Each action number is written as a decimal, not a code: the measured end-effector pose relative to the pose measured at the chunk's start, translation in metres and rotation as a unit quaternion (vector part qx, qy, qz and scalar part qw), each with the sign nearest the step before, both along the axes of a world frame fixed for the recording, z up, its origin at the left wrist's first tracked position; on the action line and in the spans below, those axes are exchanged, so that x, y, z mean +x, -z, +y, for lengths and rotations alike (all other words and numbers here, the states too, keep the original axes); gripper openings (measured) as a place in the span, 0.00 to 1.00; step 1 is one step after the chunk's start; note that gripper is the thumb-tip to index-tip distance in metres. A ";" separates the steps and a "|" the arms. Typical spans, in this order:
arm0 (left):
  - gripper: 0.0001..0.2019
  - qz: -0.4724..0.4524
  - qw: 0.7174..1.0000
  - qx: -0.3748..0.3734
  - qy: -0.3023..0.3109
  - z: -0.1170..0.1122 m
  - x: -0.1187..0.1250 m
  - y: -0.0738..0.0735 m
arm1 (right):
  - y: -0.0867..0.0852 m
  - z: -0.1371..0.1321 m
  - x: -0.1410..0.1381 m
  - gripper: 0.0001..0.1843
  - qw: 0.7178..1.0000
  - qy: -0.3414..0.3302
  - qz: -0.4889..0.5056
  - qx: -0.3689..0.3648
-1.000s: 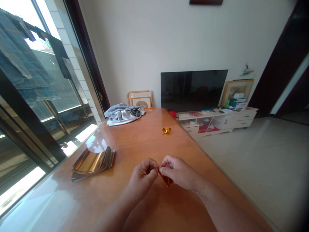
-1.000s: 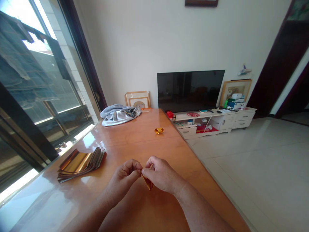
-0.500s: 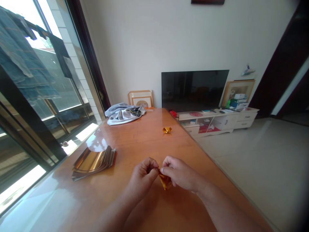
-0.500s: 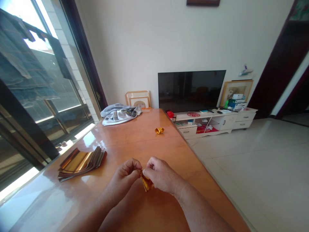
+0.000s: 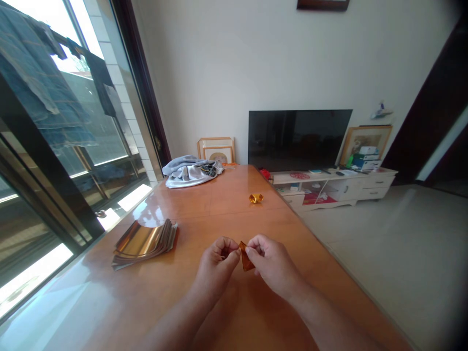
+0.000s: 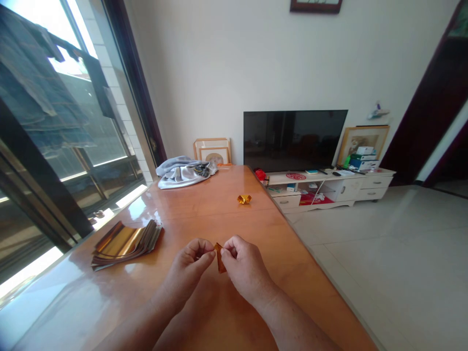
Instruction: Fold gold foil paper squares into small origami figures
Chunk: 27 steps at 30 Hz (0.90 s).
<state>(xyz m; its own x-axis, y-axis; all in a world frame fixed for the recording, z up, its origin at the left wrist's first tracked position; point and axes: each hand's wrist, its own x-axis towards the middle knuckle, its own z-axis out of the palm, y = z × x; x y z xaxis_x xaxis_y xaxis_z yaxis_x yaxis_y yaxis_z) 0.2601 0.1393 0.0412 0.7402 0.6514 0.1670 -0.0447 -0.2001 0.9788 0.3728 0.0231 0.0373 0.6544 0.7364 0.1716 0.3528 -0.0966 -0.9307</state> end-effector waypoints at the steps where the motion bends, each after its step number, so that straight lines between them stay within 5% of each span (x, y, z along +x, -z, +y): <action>1: 0.07 -0.003 1.000 -0.011 0.003 0.000 0.000 0.000 | 0.000 0.000 -0.001 0.08 1.000 0.004 -0.020 0.003; 27: 0.10 -0.041 0.958 -0.270 0.084 0.000 -0.003 -0.003 | -0.005 -0.001 -0.011 0.08 0.990 -0.009 -0.140 0.032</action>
